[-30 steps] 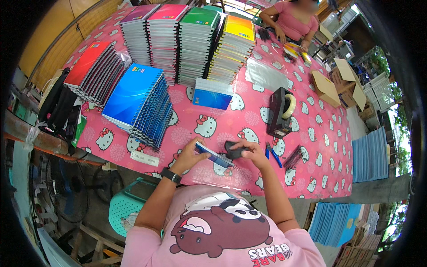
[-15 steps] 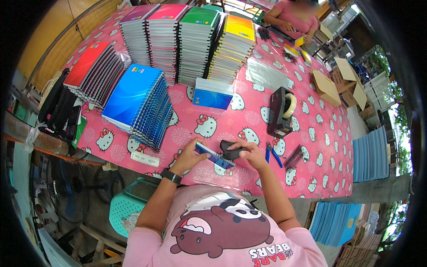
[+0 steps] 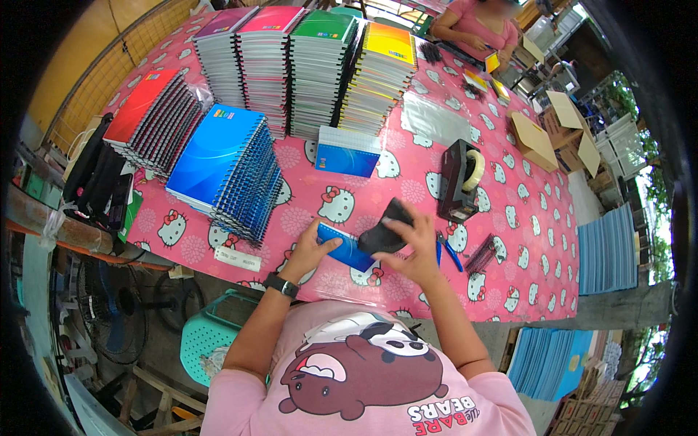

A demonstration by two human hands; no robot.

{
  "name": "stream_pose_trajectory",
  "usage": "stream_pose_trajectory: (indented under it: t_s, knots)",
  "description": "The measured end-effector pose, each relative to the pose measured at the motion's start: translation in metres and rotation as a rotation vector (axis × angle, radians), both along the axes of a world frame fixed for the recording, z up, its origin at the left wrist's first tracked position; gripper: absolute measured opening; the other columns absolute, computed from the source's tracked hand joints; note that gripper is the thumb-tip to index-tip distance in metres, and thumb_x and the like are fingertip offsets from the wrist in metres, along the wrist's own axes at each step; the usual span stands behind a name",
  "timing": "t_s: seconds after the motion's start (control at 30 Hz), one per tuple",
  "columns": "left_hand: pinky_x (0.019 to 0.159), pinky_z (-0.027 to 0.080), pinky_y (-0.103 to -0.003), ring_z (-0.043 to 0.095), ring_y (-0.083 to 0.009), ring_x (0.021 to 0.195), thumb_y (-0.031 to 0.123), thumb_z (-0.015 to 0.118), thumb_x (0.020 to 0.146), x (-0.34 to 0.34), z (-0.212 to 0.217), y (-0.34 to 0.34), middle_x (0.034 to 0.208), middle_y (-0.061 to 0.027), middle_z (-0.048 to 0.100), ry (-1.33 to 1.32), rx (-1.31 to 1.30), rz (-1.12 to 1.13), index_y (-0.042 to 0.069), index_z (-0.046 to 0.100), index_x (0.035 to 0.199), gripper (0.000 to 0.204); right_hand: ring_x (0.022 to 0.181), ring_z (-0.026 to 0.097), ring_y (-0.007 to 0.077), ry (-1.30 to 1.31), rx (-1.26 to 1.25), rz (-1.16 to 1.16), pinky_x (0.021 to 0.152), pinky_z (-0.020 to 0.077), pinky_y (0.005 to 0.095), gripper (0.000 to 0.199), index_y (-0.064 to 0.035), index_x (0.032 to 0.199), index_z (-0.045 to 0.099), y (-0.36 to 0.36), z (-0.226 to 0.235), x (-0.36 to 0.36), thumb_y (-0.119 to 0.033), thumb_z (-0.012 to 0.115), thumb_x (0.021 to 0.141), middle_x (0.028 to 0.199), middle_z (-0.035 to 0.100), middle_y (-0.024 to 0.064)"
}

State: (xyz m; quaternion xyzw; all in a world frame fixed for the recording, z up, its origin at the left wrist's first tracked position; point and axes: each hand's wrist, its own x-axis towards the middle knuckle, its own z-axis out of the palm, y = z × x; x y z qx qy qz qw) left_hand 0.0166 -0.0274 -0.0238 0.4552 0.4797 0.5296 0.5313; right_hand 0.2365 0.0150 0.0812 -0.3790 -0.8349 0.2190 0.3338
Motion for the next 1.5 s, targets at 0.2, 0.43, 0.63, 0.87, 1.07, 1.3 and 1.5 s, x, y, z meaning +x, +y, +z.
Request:
stream_pose_trajectory:
  t_s: [0.2,0.43,0.63,0.87,1.07,1.3,1.5]
  knots:
    - [0.070,0.043,-0.025,0.051,-0.0088,0.078,0.020,0.069,0.080,-0.001,-0.008,0.005,0.084,-0.0004,0.054,0.054,0.079,-0.016,0.005,0.050,0.100,0.031,0.110,0.046,0.0362,-0.140,0.054,0.277,0.094,0.0338,0.0464,0.058,-0.0113,0.104,0.061,-0.030,-0.011,-0.007,-0.029,0.081,0.053,0.128,0.043,0.0181]
    - [0.075,0.041,-0.025,0.049,-0.0094,0.081,0.018,0.072,0.076,-0.007,-0.007,0.003,0.087,0.0001,0.053,-0.015,0.084,-0.052,0.006,0.052,0.101,0.034,0.110,0.045,0.0346,-0.217,0.192,0.266,0.090,0.0352,0.0459,0.062,-0.0132,0.107,0.061,-0.025,-0.001,-0.006,-0.029,0.082,0.051,0.129,0.042,0.0169]
    - [0.077,0.041,-0.024,0.049,-0.0102,0.082,0.008,0.076,0.067,-0.010,0.022,-0.003,0.087,0.0008,0.052,0.142,0.227,-0.054,0.007,0.054,0.100,0.040,0.117,0.044,0.0281,0.127,-0.582,0.107,0.099,0.0315,0.0392,0.049,-0.0100,0.111,0.063,0.011,-0.002,0.019,-0.034,0.071,0.070,0.120,0.054,0.0167]
    - [0.069,0.042,-0.023,0.052,-0.0091,0.079,-0.001,0.076,0.062,0.001,0.014,-0.010,0.084,0.0007,0.055,0.035,0.042,-0.054,0.006,0.058,0.091,0.035,0.110,0.050,0.0217,0.326,-0.967,0.380,0.098,0.0337,0.0332,0.047,-0.0055,0.108,0.064,0.002,-0.040,0.030,-0.042,0.061,0.078,0.118,0.056,0.0137]
    - [0.069,0.042,-0.024,0.052,-0.0088,0.075,-0.002,0.075,0.062,-0.003,0.013,-0.008,0.080,0.0003,0.056,0.038,0.054,-0.122,0.005,0.059,0.078,0.024,0.110,0.050,0.0216,0.489,-0.949,0.318,0.095,0.0345,0.0323,0.042,-0.0021,0.105,0.065,0.005,-0.040,0.021,-0.031,0.066,0.074,0.116,0.057,0.0131]
    - [0.068,0.042,-0.023,0.052,-0.0084,0.073,-0.002,0.075,0.063,-0.008,0.020,-0.007,0.077,0.0014,0.057,0.036,0.003,-0.183,0.006,0.060,0.079,0.024,0.103,0.054,0.0232,0.523,-1.009,0.558,0.094,0.0372,0.0354,0.047,0.0031,0.098,0.065,0.013,-0.034,0.010,-0.035,0.068,0.072,0.116,0.057,0.0149]
    - [0.066,0.044,-0.024,0.054,-0.0094,0.073,0.004,0.076,0.065,-0.008,0.010,-0.004,0.076,0.0006,0.058,0.073,0.105,-0.169,0.004,0.061,0.082,0.023,0.109,0.049,0.0298,0.048,-0.419,-0.012,0.093,0.0387,0.0394,0.047,-0.0055,0.103,0.065,0.021,-0.042,0.018,-0.034,0.074,0.067,0.120,0.053,0.0159]
